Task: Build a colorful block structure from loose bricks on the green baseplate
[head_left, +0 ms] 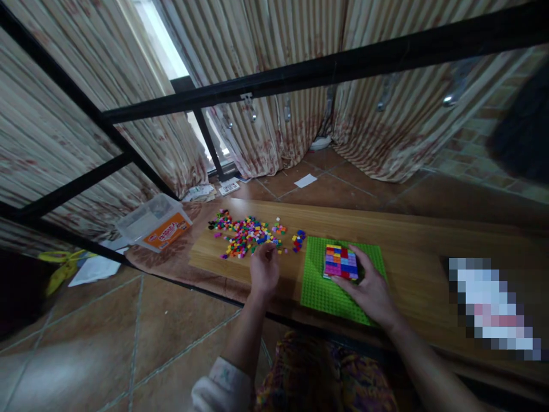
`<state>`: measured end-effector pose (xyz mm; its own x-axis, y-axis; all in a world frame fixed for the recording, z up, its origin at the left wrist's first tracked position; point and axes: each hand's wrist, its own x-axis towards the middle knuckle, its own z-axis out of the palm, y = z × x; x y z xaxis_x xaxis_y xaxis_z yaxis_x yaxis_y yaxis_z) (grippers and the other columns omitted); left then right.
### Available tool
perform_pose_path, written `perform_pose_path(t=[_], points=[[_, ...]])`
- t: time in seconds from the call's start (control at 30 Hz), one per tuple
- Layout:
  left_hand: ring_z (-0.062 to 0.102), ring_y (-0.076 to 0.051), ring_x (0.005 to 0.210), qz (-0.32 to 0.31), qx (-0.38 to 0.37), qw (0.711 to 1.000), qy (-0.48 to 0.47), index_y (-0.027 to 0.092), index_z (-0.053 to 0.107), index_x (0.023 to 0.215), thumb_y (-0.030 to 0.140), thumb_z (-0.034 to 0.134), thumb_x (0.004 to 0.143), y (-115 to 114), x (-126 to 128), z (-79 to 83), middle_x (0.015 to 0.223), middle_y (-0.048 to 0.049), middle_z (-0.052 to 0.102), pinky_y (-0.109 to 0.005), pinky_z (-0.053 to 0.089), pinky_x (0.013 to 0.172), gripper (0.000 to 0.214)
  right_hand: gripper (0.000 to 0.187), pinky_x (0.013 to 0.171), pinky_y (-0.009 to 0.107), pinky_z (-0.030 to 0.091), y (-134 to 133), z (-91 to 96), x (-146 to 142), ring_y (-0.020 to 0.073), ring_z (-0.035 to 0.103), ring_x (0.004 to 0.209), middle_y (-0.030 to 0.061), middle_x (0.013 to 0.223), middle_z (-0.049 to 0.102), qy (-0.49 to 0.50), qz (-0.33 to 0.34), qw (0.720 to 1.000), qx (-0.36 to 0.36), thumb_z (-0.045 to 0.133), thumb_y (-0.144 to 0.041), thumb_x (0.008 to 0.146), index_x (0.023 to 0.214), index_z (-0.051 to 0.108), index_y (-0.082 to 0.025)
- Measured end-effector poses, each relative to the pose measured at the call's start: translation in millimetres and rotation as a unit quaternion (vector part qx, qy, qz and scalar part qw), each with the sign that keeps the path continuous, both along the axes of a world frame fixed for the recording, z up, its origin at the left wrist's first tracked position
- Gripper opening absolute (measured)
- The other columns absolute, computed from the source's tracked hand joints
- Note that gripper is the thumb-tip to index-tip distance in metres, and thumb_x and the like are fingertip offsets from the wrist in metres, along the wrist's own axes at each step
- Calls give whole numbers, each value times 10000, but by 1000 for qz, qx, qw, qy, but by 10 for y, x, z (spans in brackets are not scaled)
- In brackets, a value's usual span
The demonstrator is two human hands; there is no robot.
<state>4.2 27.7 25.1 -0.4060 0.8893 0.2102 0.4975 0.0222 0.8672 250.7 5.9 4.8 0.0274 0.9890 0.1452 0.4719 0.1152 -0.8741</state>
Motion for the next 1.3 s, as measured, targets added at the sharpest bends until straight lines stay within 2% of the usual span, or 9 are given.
perform_pose_path(t=[0.13,0.33,0.4,0.53,0.73,0.87,0.93,1.1,1.3], points=[[618,-181,832,-22,-32,984,173,201,697,947,130,524,813,302,-78,105,952,-72,669,-283,476,770,230,817,938,461,485,1,4,-15,252,632,1020,75,1222,616,15,-2,1000,-6,739,-514,675,1388,408,-289],[587,-230,956,-101,-56,938,328,193,689,1069,108,498,815,666,-65,122,1010,-109,650,-324,453,873,329,812,886,423,525,4,5,-20,243,652,966,75,1181,633,22,4,1000,10,742,-512,672,1379,422,-272],[567,-249,988,-125,-59,923,358,184,692,1059,146,524,812,759,-37,110,1025,-119,642,-345,442,893,301,813,895,424,522,5,1,-14,246,649,982,79,1196,628,18,5,1000,15,739,-511,677,1383,419,-267],[547,-263,989,-128,-76,911,384,168,708,946,219,584,795,882,20,85,1005,-128,629,-355,434,885,203,808,912,426,514,8,-6,-9,249,633,1024,89,1241,604,10,2,1000,19,740,-505,680,1381,420,-264],[528,-261,995,-118,-77,905,401,153,690,910,179,535,823,853,50,84,1014,-137,625,-368,409,900,180,818,949,450,490,20,-47,-4,252,615,1065,93,1264,591,26,14,999,25,738,-495,687,1394,401,-261],[530,-239,1010,-124,-42,914,384,182,675,903,202,538,845,722,46,130,1053,-105,626,-357,408,915,150,821,985,472,458,27,-73,7,260,595,1105,84,1295,574,27,13,999,21,739,-500,683,1395,399,-274],[556,-223,971,-130,-27,928,347,186,665,910,195,535,854,636,61,158,1018,-95,635,-339,430,884,142,817,989,474,453,27,-73,9,261,592,1109,80,1296,575,23,13,999,20,739,-498,682,1393,401,-278],[614,-185,889,-180,30,970,161,197,654,920,144,520,854,334,219,175,927,-67,668,-295,481,817,158,815,994,453,448,12,-18,-9,256,585,1119,72,1292,579,20,9,1000,15,741,-493,681,1390,401,-279],[656,-172,854,-207,42,977,-42,199,632,1023,142,557,826,-84,548,181,969,-66,684,-292,524,780,218,823,999,454,438,0,43,-15,263,573,1142,84,1304,572,0,12,1000,17,729,-501,693,1403,381,-271]])
